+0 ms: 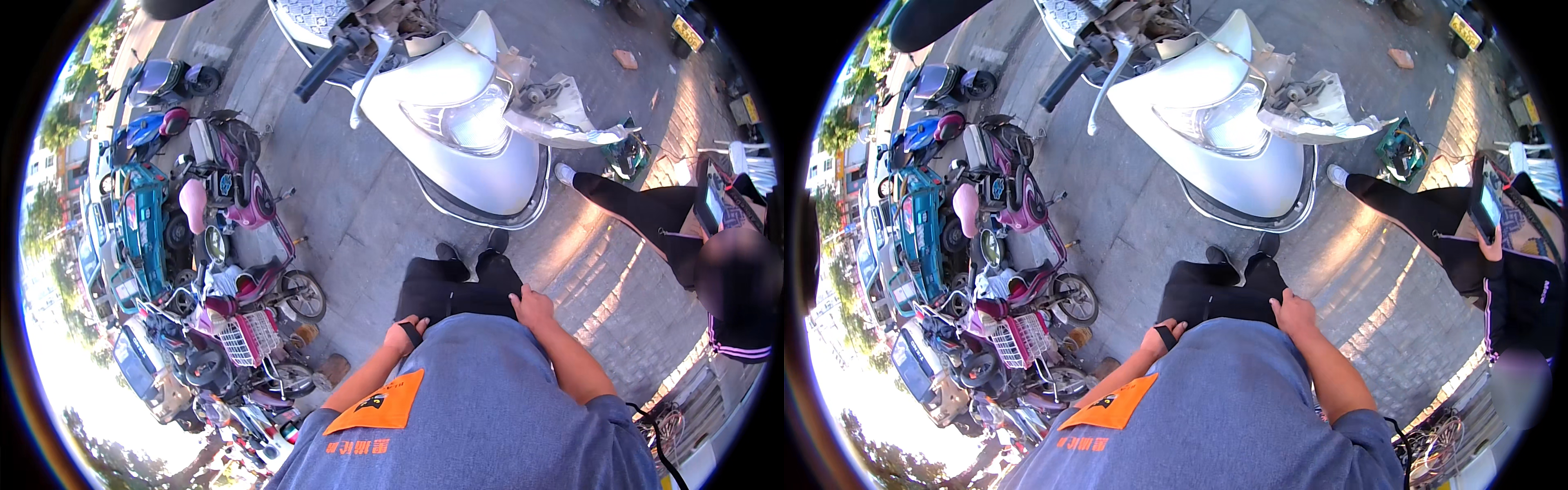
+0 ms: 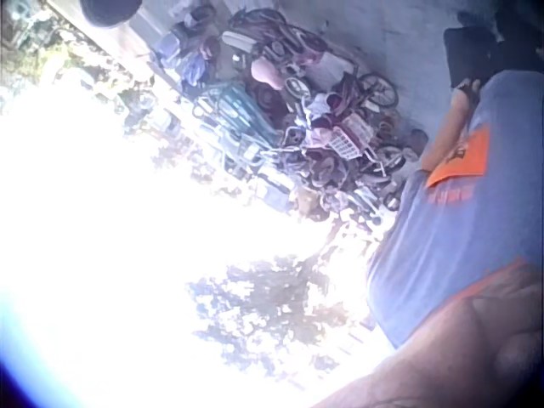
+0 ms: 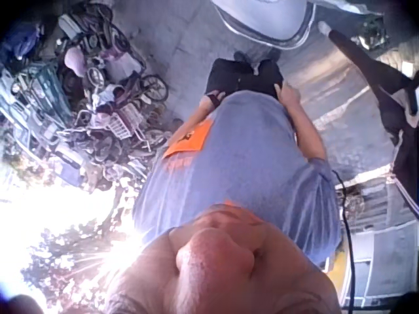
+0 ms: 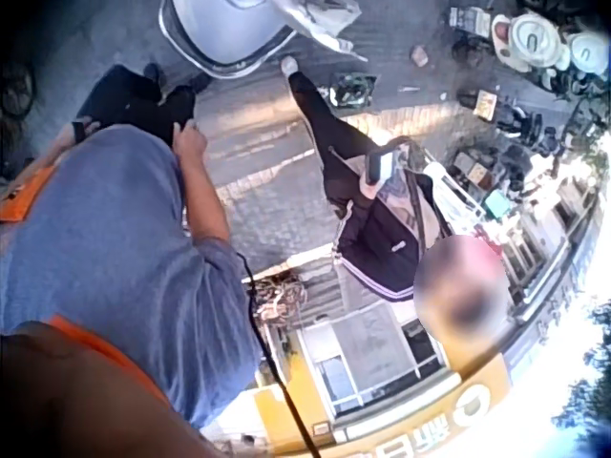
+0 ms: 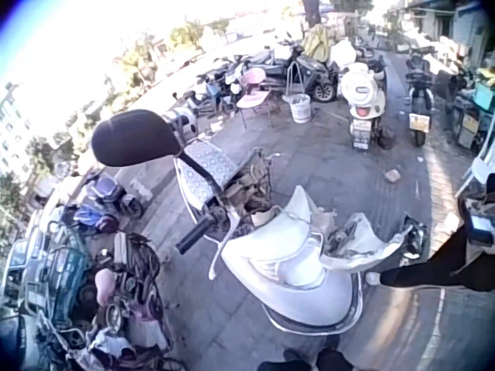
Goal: The person probes motorcycle wires with multimeter leads, adjusts the multimeter dial, and presses a button on the motorcycle's handlebar console.
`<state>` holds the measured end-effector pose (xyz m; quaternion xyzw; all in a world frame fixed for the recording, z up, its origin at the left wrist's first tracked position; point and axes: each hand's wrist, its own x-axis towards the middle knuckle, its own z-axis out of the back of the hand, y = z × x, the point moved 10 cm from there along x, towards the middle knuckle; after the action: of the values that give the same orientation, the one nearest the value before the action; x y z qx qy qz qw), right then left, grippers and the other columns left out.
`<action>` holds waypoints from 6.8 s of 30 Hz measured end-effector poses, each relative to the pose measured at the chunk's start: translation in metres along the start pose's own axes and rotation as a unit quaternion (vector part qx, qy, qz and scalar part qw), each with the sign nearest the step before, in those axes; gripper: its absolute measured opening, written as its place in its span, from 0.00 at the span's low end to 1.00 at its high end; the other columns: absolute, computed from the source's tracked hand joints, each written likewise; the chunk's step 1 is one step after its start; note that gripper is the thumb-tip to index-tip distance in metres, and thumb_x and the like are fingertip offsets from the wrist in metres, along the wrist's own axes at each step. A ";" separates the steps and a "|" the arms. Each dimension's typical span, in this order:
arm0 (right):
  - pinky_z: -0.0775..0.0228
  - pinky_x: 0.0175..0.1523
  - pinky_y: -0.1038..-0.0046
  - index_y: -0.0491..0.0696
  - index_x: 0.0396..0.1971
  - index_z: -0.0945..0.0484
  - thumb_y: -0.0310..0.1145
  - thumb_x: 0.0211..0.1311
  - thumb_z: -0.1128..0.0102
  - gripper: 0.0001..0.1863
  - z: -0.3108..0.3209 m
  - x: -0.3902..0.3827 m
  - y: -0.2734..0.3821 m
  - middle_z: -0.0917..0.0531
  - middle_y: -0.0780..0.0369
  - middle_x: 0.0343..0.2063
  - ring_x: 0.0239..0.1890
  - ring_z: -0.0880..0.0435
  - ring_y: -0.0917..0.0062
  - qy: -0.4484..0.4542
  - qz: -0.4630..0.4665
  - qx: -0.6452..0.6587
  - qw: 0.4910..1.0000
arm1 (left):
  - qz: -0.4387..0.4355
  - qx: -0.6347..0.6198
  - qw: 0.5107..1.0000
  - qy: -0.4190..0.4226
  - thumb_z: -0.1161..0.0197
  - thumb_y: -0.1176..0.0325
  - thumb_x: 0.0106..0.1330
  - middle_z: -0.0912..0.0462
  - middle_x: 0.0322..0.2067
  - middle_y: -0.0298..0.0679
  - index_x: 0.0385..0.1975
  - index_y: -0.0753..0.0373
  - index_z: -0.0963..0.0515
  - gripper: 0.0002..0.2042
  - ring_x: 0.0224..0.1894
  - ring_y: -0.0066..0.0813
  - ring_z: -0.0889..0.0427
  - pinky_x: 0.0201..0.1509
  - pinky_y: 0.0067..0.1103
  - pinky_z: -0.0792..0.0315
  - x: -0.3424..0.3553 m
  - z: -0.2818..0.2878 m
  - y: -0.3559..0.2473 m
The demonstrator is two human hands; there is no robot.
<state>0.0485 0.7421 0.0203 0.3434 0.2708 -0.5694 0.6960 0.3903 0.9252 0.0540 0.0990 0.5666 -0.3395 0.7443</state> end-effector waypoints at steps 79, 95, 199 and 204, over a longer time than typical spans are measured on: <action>0.18 0.59 0.56 0.52 0.49 0.07 0.40 0.74 0.37 0.14 0.472 0.217 0.354 0.08 0.54 0.47 0.52 0.10 0.56 -0.715 0.172 -0.013 0.678 | -0.729 0.166 0.599 -0.285 0.27 0.70 0.70 0.16 0.62 0.36 0.69 0.60 0.22 0.26 0.63 0.30 0.16 0.74 0.28 0.26 0.092 0.654 -0.275; 0.20 0.61 0.60 0.49 0.46 0.08 0.38 0.65 0.37 0.16 0.493 0.285 0.371 0.11 0.49 0.52 0.55 0.10 0.62 -0.587 0.251 0.004 0.770 | -0.736 0.186 0.592 -0.269 0.34 0.72 0.75 0.17 0.67 0.45 0.75 0.59 0.24 0.27 0.72 0.35 0.20 0.86 0.34 0.37 0.118 0.690 -0.273; 0.26 0.35 0.76 0.63 0.74 0.21 0.28 0.71 0.38 0.31 0.407 0.237 0.479 0.14 0.66 0.30 0.24 0.21 0.84 -0.633 0.411 -0.011 0.655 | -0.744 -0.334 0.578 0.021 0.36 0.61 0.82 0.13 0.40 0.36 0.44 0.67 0.18 0.12 0.43 0.20 0.20 0.49 0.23 0.24 0.341 0.536 -0.351; 0.29 0.46 0.83 0.53 0.77 0.26 0.24 0.75 0.41 0.31 0.409 0.242 0.474 0.14 0.67 0.39 0.36 0.21 0.90 -0.614 0.399 -0.007 0.681 | -0.748 -0.352 0.562 0.020 0.40 0.63 0.83 0.17 0.38 0.34 0.47 0.67 0.19 0.12 0.42 0.19 0.23 0.50 0.22 0.26 0.381 0.502 -0.335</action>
<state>0.5563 0.3285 0.1676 -0.0128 -0.3760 -0.3195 0.8697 0.6218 0.2567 -0.0434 -0.6234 0.5269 -0.5462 0.1881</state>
